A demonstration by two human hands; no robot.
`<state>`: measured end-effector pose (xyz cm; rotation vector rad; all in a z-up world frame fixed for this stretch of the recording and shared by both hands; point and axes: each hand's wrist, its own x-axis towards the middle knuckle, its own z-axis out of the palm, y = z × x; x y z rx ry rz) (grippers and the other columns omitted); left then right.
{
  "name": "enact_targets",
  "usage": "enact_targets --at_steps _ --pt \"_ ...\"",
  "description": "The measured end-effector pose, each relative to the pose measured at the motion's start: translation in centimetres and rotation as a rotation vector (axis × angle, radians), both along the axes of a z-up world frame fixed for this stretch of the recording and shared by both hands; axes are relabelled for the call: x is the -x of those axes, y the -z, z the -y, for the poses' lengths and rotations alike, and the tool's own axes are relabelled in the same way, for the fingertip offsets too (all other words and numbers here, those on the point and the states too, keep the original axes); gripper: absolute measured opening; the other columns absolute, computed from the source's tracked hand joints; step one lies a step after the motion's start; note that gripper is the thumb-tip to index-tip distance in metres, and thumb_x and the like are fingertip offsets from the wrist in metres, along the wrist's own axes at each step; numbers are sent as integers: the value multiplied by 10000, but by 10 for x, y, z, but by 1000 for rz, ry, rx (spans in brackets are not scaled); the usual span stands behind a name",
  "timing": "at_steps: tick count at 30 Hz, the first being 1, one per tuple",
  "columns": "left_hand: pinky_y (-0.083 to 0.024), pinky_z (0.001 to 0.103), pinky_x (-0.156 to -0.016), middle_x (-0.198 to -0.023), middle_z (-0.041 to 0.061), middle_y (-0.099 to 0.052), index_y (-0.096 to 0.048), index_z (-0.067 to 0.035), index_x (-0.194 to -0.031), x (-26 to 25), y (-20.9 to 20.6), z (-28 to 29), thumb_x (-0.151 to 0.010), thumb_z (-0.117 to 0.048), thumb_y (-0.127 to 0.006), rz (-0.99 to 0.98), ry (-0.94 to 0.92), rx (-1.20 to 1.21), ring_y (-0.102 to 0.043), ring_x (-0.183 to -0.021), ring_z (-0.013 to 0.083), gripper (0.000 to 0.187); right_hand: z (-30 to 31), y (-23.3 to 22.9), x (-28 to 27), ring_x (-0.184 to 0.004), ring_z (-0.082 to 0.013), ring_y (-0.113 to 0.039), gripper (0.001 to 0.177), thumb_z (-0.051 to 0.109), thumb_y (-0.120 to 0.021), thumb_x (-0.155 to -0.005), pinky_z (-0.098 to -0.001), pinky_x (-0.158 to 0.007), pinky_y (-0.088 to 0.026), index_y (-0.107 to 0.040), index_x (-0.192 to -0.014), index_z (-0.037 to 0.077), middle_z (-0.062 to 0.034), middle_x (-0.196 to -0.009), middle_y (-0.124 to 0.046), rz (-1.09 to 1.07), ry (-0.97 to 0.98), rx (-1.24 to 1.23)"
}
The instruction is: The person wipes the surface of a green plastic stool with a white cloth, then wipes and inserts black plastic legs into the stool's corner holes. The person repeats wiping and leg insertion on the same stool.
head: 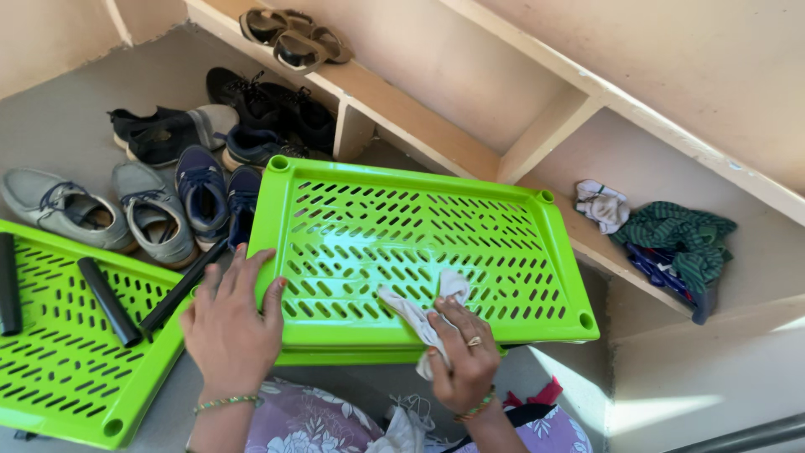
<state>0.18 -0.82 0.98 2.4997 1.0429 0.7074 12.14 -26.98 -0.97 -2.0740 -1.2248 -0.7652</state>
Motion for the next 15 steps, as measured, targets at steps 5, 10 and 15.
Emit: enact_targets --at_steps 5,10,15 --pt "-265 550 -1201 -1612 -2 -488 -630 -222 -1297 -28 -9 22 -931 -352 -571 -412 -4 -340 -337 -1538 278 393 22 -20 -40 -871 -425 -681 303 58 -573 -834 -498 -838 -495 -771 -1035 -52 -252 -969 -749 -993 -113 -245" --pt "-247 542 -1203 -1493 63 -539 -638 -167 -1297 -45 2 18 -918 -408 -550 -121 178 -215 -332 -1499 247 458 -3 -24 -80 -1077 -401 -648 334 214 -641 -859 -464 -958 -506 -737 -1135 52 -248 -1171 -662 -391 329 143" --pt "-254 539 -1194 -1478 44 -559 -648 -184 -1284 -40 10 15 -916 -386 -555 -129 179 -242 -350 -1488 253 430 -69 -31 -57 -1352 -486 -435 479 304 -688 -913 -528 -1126 -346 -633 -1341 97 -287 -1464 -465 -349 45 345"
